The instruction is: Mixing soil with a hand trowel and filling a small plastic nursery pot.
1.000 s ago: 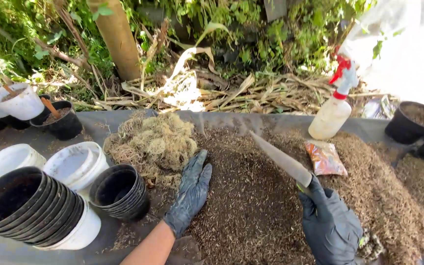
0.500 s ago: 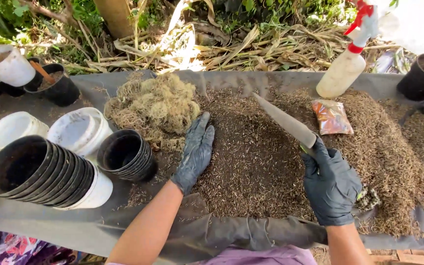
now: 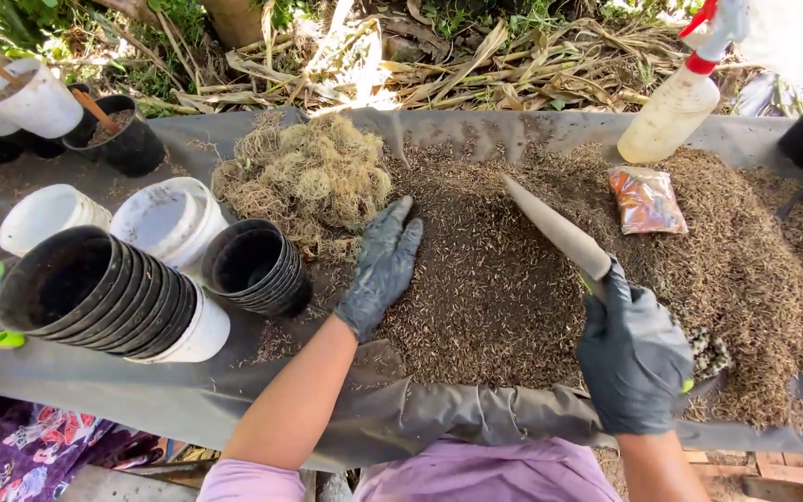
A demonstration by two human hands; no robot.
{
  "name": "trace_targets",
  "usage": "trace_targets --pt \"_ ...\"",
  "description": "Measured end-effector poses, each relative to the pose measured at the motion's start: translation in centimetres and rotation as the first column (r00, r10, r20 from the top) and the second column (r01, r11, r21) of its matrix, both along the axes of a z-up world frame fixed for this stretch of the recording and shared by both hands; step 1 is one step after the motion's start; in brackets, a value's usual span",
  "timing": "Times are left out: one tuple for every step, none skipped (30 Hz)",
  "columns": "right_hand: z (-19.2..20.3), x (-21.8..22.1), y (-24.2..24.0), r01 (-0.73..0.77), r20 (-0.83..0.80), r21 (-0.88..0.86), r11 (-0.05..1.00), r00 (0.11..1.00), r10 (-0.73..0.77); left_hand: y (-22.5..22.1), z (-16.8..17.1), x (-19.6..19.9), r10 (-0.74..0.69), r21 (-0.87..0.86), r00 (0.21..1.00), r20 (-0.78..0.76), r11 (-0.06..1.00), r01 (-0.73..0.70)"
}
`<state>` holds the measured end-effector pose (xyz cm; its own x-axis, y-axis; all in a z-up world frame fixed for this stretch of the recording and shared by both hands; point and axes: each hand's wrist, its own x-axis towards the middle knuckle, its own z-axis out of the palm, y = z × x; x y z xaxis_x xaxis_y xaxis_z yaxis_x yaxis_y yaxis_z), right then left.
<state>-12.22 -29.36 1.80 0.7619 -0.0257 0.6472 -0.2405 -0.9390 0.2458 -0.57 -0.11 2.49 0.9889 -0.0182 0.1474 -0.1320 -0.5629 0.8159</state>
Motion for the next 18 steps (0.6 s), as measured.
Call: trace_targets --pt "1.0 0.4 1.0 0.002 -0.003 -0.001 1.0 1.0 -0.002 -0.7 0.3 -0.4 -0.002 -0.001 1.0 -0.003 1.0 0.002" --pt "2.0 0.8 1.9 0.075 -0.186 0.382 0.921 0.983 -0.003 -1.4 0.7 -0.7 0.002 -0.06 1.0 0.005 0.998 -0.002" --pt "3.0 1.4 2.9 0.204 -0.341 0.686 0.699 0.938 0.061 -2.2 1.1 -1.0 0.01 -0.12 1.0 0.018 0.993 -0.008" --pt "3.7 1.6 3.5 0.203 -0.34 0.684 0.701 0.939 0.061 -2.8 1.3 -0.9 0.01 -0.123 1.0 0.019 0.992 -0.008" --pt "4.3 1.8 4.3 0.111 -0.352 0.604 0.789 0.926 0.139 -3.3 1.5 -0.9 -0.004 -0.121 0.998 0.068 0.993 0.012" --pt "4.9 2.0 5.0 0.01 -0.372 0.515 0.857 0.904 0.213 -3.8 1.9 -0.7 -0.018 -0.118 0.993 0.117 0.992 0.032" --pt "6.2 2.4 5.3 0.004 -0.365 0.518 0.856 0.906 0.216 -3.4 2.5 -0.5 -0.015 -0.115 0.992 0.125 0.993 0.03" --pt "7.4 2.9 5.5 0.002 -0.349 0.587 0.809 0.903 0.251 -3.1 3.2 -0.1 -0.013 -0.212 0.993 0.117 0.976 0.037" --pt "8.5 3.1 5.6 0.009 -0.339 0.651 0.759 0.898 0.28 -2.9 3.6 0.0 -0.016 -0.311 0.995 0.101 0.949 0.047" --pt "8.3 4.2 4.7 0.01 -0.339 0.65 0.76 0.899 0.278 -2.6 4.0 0.3 -0.018 -0.311 0.995 0.101 0.949 0.048" --pt "8.0 5.1 3.8 -0.069 -0.283 0.5 0.863 0.929 0.239 -2.3 4.3 0.6 -0.025 -0.453 0.997 0.076 0.89 0.057" --pt "7.8 6.1 2.8 -0.133 -0.219 0.326 0.936 0.953 0.211 -1.9 4.5 0.8 -0.036 -0.585 0.998 0.052 0.809 0.06" --pt "7.3 8.0 1.7 -0.129 -0.22 0.326 0.937 0.953 0.208 -1.4 2.4 2.4 -0.039 -0.585 0.998 0.051 0.809 0.062" --pt "6.9 9.9 0.7 -0.117 -0.267 0.409 0.905 0.933 0.241 -0.9 0.2 4.0 0.091 -0.412 0.996 0.021 0.908 -0.074" --pt "6.6 11.9 -0.4 -0.101 -0.305 0.488 0.867 0.911 0.278 -0.4 -1.7 5.7 0.224 -0.22 0.974 0.023 0.952 -0.213" --pt "5.8 13.7 -0.6 -0.101 -0.302 0.489 0.866 0.912 0.277 -0.4 -1.7 5.0 0.222 -0.22 0.975 0.026 0.952 -0.212" --pt "5.0 15.8 -0.7 -0.116 -0.307 0.454 0.883 0.91 0.278 -0.3 -1.4 4.6 0.166 -0.254 0.986 0.034 0.955 -0.152" --pt "4.2 17.8 -0.9 -0.13 -0.313 0.419 0.899 0.908 0.278 -0.2 -1.2 4.2 0.109 -0.286 0.993 0.044 0.954 -0.092"
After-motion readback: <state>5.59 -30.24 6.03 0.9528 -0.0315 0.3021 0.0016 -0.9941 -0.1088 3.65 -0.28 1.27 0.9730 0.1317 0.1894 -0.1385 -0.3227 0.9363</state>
